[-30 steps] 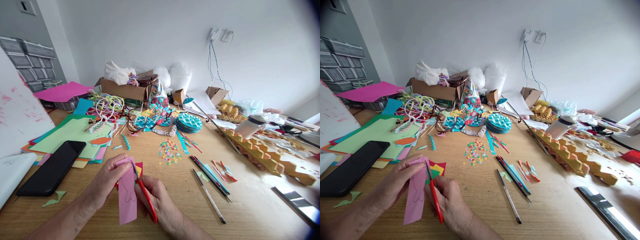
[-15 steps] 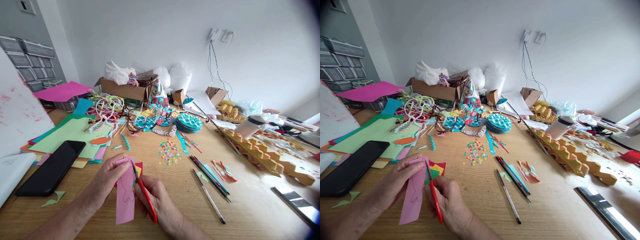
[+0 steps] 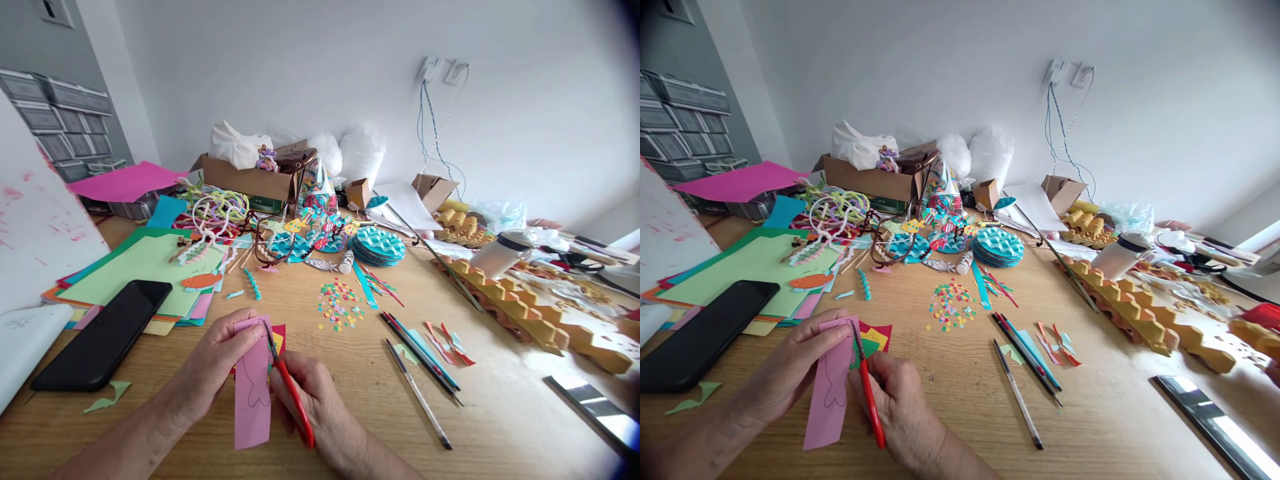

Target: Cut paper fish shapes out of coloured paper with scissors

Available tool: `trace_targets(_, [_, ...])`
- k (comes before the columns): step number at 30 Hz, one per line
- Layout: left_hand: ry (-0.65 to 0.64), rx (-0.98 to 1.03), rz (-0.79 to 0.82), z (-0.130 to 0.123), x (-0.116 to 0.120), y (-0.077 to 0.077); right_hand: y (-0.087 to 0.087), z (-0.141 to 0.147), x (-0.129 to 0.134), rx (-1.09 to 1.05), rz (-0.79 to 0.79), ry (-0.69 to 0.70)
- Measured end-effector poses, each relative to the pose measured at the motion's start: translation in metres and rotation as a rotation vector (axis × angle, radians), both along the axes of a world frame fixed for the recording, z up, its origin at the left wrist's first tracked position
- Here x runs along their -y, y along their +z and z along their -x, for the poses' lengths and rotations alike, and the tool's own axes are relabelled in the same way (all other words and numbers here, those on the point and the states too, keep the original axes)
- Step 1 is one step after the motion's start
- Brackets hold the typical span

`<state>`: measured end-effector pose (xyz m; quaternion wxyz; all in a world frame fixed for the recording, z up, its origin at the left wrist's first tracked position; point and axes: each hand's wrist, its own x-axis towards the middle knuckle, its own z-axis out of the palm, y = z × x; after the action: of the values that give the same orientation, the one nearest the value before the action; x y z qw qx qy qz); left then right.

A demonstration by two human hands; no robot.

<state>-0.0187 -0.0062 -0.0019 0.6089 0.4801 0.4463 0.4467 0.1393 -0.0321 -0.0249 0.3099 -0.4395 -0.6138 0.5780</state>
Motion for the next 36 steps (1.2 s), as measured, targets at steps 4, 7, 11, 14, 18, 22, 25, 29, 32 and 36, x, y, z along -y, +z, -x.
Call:
trace_targets(4, [-0.009, 0.019, 0.000, 0.0003, 0.0009, 0.0026, 0.0007, 0.0001, -0.0005, -0.006, 0.009, -0.004])
trace_targets(7, [-0.002, 0.015, 0.003, 0.0006, 0.0004, 0.0026, 0.0006, -0.0004, -0.0002, 0.004, 0.013, -0.008])
trace_targets(11, [-0.011, 0.019, 0.003, 0.0009, -0.0014, 0.0015, 0.0000, -0.0006, -0.0003, 0.008, 0.000, -0.001])
trace_targets(14, [-0.025, 0.024, -0.002, 0.0008, -0.0020, 0.0018, 0.0002, -0.0004, -0.0010, 0.002, -0.001, 0.006])
trace_targets(18, [-0.053, 0.023, 0.010, -0.0001, -0.0008, 0.0037, 0.0023, -0.0002, -0.0012, -0.001, 0.001, 0.003])
trace_targets(22, [-0.087, 0.025, 0.034, -0.0008, -0.0003, 0.0040, 0.0038, -0.0004, -0.0002, 0.004, 0.008, -0.004])
trace_targets(25, [-0.082, 0.013, 0.028, -0.0001, -0.0014, 0.0029, 0.0042, -0.0005, -0.0001, 0.014, 0.003, -0.003])
trace_targets(29, [-0.097, 0.003, 0.015, 0.0009, -0.0029, 0.0019, 0.0034, -0.0009, 0.0000, 0.019, 0.005, -0.004])
trace_targets(32, [-0.115, -0.017, 0.012, 0.0016, -0.0031, 0.0030, 0.0018, -0.0015, 0.0000, 0.006, 0.007, 0.011])
trace_targets(36, [-0.151, -0.024, -0.005, 0.0040, -0.0034, 0.0058, 0.0014, -0.0024, -0.0007, -0.008, 0.006, 0.023])
